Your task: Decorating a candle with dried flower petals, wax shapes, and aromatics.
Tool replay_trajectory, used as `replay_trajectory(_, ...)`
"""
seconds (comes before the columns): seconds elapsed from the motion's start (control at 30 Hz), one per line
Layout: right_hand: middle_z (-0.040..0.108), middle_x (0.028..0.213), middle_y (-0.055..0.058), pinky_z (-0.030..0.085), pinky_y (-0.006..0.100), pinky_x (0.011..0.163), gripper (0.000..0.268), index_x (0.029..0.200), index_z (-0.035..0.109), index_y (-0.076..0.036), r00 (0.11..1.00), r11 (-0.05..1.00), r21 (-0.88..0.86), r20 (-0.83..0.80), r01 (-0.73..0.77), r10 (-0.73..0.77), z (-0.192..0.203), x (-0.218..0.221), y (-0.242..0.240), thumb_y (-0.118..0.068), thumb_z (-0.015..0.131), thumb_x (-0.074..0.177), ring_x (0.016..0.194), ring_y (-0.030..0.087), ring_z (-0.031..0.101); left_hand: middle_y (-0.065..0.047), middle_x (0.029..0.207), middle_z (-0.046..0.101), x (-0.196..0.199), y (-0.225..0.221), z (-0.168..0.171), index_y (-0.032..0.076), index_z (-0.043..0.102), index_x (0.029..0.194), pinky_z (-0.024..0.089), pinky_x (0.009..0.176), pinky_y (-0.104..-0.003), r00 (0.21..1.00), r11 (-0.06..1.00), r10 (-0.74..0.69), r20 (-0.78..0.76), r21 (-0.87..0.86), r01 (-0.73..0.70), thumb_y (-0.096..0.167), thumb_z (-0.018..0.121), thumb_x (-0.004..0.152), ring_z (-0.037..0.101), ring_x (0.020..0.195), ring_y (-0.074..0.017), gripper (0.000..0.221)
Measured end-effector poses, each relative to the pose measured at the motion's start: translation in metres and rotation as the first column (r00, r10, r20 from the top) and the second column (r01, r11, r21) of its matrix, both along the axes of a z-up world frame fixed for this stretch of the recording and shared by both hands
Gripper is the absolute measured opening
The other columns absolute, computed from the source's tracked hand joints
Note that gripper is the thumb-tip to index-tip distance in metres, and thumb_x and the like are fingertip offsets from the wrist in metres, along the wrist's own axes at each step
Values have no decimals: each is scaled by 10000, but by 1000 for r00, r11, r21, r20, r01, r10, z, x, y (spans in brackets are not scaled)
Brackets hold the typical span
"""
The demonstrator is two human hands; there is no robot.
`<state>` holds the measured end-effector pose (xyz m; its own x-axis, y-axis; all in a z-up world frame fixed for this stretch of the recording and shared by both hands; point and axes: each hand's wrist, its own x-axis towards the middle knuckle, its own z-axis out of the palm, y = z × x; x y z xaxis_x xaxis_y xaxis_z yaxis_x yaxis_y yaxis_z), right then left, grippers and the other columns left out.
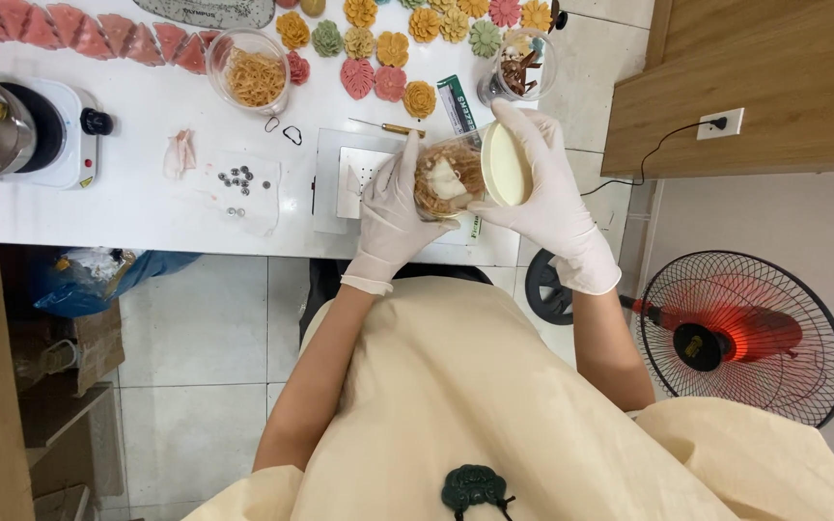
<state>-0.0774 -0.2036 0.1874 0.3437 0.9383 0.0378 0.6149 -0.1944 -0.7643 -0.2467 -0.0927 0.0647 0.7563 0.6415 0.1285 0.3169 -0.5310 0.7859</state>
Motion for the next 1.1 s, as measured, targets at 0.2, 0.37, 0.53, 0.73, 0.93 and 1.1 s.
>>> replay_trajectory(0.2, 425, 1449, 109, 342, 377, 1259, 1140, 1638, 368, -100, 992, 999, -10, -115, 50, -51, -21, 13, -17, -151, 961, 665, 1408, 255, 438, -110, 1451, 544, 0, 0, -2, 106, 160, 1615, 343, 1123, -521, 999, 999, -22, -26, 23, 23, 413, 991, 531, 454, 1379, -347, 1400)
replay_trajectory(0.37, 411, 1603, 64, 396, 360, 1257, 1165, 1652, 336, -105, 919, 986, 71, -377, 153, -116, -42, 22, -32, -148, 960, 668, 1452, 218, 450, -108, 1436, 556, 0, -1, -2, 104, 187, 1600, 346, 1122, -508, 1000, 999, -22, -12, 25, 22, 404, 991, 522, 458, 1367, -340, 1378)
replay_trajectory(0.53, 432, 1587, 48, 438, 382, 1221, 1204, 1668, 303, -114, 843, 978, 63, -519, 201, -140, -51, 26, -37, -139, 962, 661, 1433, 213, 478, -98, 1441, 558, 2, 2, -9, 113, 199, 1609, 363, 1117, -500, 999, 999, -32, -26, 38, 33, 415, 991, 521, 469, 1372, -313, 1379)
replay_trajectory(0.73, 421, 1602, 32, 482, 397, 1201, 1193, 1671, 304, -140, 836, 980, 77, -537, 184, -114, -51, 24, -37, -132, 961, 675, 1435, 205, 477, -103, 1446, 535, 4, 2, -13, 128, 205, 1610, 373, 1094, -502, 995, 996, -37, -92, 72, 44, 487, 987, 509, 459, 1377, -299, 1398)
replay_trajectory(0.93, 423, 1586, 23, 486, 367, 1180, 1191, 1676, 321, -148, 870, 985, 74, -481, 159, -104, -53, 22, -35, -123, 965, 673, 1414, 188, 474, -93, 1438, 515, 17, -1, -8, 122, 281, 1558, 344, 1079, -495, 988, 996, -13, -157, 91, 27, 543, 962, 478, 447, 1380, -253, 1345)
replay_trajectory(1.1, 415, 1561, 39, 464, 352, 1172, 1186, 1650, 330, -114, 886, 988, 62, -454, 140, -97, -49, 22, -33, -156, 966, 650, 1393, 190, 472, -69, 1449, 521, 19, -6, -20, 127, 407, 1485, 332, 1108, -474, 995, 984, 19, -100, 180, -1, 521, 952, 541, 449, 1370, -247, 1159)
